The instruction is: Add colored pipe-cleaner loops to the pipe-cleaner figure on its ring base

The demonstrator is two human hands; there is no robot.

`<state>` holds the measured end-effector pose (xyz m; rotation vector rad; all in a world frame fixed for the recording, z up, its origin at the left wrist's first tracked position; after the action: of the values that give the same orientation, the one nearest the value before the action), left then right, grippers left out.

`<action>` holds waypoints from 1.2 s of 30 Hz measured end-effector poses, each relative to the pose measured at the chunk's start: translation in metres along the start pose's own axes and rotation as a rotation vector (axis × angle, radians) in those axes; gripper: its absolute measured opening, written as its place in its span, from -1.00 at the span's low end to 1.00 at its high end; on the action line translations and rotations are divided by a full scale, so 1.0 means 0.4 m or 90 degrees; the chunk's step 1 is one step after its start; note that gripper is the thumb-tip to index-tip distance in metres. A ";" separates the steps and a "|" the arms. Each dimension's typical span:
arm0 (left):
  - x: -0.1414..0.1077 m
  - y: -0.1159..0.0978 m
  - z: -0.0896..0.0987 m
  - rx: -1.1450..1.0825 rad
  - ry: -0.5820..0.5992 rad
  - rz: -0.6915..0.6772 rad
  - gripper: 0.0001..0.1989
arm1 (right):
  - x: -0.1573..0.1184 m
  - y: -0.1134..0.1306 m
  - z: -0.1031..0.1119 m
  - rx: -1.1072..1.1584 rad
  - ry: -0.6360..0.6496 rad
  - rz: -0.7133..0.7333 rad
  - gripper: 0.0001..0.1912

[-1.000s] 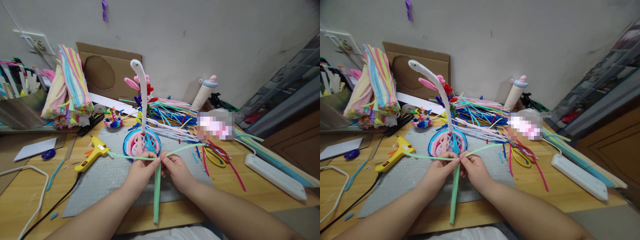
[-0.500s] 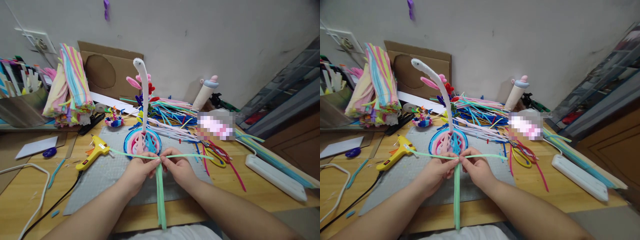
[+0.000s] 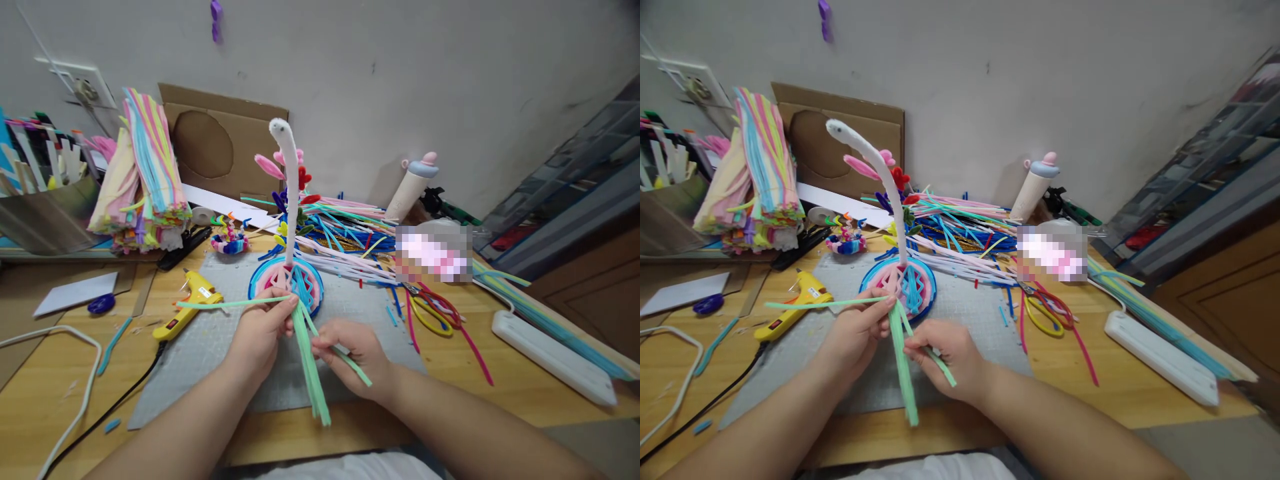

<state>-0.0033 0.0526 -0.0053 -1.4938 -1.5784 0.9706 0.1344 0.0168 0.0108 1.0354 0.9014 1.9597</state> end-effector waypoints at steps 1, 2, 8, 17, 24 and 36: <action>0.002 -0.005 0.000 0.006 0.009 -0.003 -0.82 | 0.004 0.003 -0.003 -0.020 0.032 0.010 -0.90; 0.005 -0.011 0.001 0.015 0.023 -0.003 -0.83 | 0.007 0.007 -0.006 -0.041 0.069 0.029 -0.87; 0.010 -0.047 -0.005 0.044 0.112 0.016 -0.84 | 0.007 0.012 0.048 0.016 0.014 0.083 -0.65; -0.028 0.011 -0.034 0.174 0.168 0.045 -0.80 | 0.021 -0.042 -0.049 0.467 0.161 -0.362 -0.64; -0.026 0.016 -0.030 0.212 0.145 0.039 -0.83 | -0.009 -0.082 -0.096 0.564 0.159 -0.521 -0.69; -0.021 -0.106 -0.033 0.325 0.145 -0.369 -0.99 | 0.002 -0.090 -0.051 0.671 0.120 -0.576 -0.74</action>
<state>-0.0095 0.0431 0.0384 -0.7054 -1.3473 0.7504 0.1261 0.0301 -0.0275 0.6999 2.1470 0.7566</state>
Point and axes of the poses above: each hand's wrist, its own x-axis towards the middle knuckle, its own z-axis out of the back of the hand, y = z × x, the point moved 5 cm from there along x, towards the middle knuckle, and after that the axes turned 13 degrees about -z, right-handed, at the moved point
